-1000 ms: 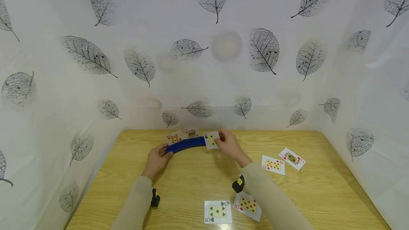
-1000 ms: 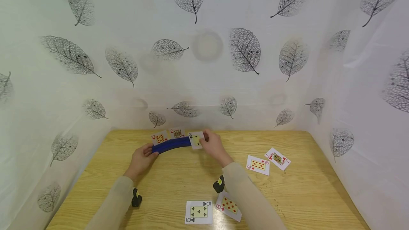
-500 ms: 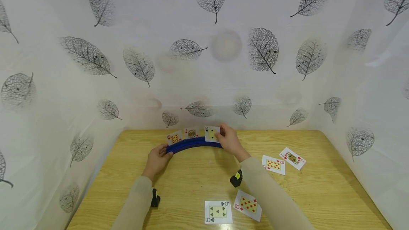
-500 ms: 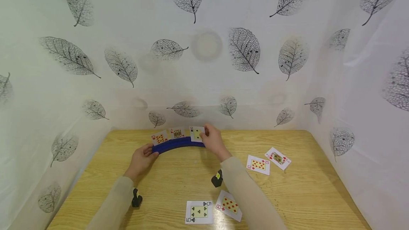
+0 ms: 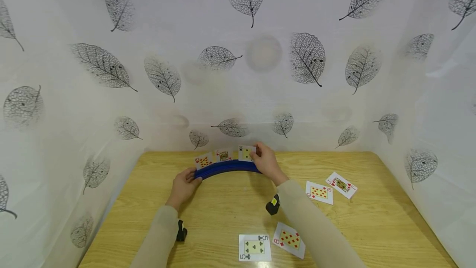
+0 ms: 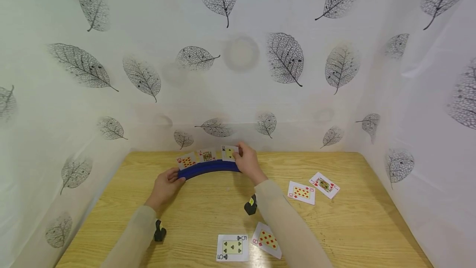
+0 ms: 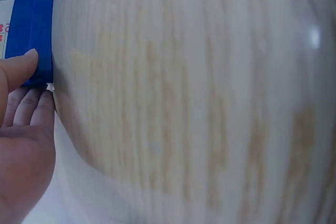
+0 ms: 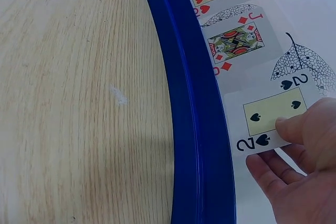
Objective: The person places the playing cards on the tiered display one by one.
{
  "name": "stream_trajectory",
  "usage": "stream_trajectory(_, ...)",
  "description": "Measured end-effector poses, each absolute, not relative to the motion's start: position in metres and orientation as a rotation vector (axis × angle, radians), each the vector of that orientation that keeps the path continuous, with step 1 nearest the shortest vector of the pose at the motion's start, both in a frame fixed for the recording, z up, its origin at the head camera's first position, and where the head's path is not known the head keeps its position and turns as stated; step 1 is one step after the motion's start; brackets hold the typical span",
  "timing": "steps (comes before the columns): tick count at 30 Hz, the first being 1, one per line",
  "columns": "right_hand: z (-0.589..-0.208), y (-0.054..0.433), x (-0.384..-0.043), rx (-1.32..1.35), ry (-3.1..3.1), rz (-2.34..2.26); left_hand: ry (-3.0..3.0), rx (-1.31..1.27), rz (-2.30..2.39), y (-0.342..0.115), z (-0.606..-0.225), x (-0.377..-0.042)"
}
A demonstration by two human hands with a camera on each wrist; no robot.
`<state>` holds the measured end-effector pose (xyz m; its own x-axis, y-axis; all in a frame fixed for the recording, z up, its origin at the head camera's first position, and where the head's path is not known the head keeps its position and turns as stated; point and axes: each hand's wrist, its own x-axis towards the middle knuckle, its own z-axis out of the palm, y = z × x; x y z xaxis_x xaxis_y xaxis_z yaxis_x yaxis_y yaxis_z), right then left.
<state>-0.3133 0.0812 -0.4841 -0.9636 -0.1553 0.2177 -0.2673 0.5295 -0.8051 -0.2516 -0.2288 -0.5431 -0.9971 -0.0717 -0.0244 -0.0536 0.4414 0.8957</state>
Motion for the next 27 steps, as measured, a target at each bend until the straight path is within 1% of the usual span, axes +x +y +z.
stream_trajectory(19, -0.492, 0.079, -0.321, 0.421, -2.62, 1.411, -2.65, 0.103, -1.658, -0.23, -0.547, -0.253)
stream_trajectory(27, -0.494, 0.075, -0.321, 0.374, -2.649, 1.423, -2.648, 0.112, -1.677, -0.229, -0.544, -0.252)
